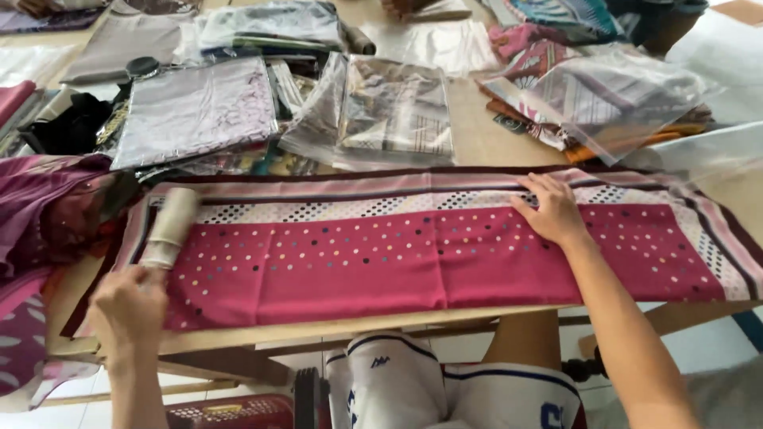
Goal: Cleaning a patterned scarf using a lint roller on a wooden table in a workspace.
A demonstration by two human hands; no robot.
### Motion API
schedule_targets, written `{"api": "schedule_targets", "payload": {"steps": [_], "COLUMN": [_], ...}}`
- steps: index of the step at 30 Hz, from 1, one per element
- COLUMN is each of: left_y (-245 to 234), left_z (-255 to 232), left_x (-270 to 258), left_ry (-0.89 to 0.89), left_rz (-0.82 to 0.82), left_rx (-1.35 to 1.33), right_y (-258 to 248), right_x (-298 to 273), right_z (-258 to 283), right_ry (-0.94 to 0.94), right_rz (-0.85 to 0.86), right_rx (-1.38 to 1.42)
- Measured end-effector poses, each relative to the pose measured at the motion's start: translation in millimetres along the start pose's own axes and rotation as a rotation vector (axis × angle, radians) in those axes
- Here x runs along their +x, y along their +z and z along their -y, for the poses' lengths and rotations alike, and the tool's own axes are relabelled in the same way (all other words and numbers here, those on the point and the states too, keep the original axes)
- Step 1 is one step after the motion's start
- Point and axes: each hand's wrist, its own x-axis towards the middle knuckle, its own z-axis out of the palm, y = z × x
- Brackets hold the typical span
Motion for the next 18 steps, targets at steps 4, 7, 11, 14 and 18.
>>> {"api": "schedule_targets", "payload": {"steps": [4, 7, 11, 14, 18], "left_y": [37, 3, -42, -39, 11], "left_z": [72, 47, -39, -53, 22], "left_x": [24, 19, -11, -11, 12], "left_ry": [-0.225, -0.091, 0.080, 0.093, -0.022], "left_rz": [0.039, -0.150, -0.205, -0.024, -0.180], "left_rx": [0.321, 0.193, -0.139, -0.278, 0.051], "right_y": [-7, -11, 1, -12, -15], "right_x": [2, 1, -1, 2, 1], "right_z": [7, 10, -3, 12, 14], "right_ry": [0.071, 0.059, -0.027, 0.062, 0.057], "right_rz": [0.074, 0.075, -0.027, 0.082, 0.075], "right_rx": [0.008, 0.017, -0.013, 0.020, 0.019]}}
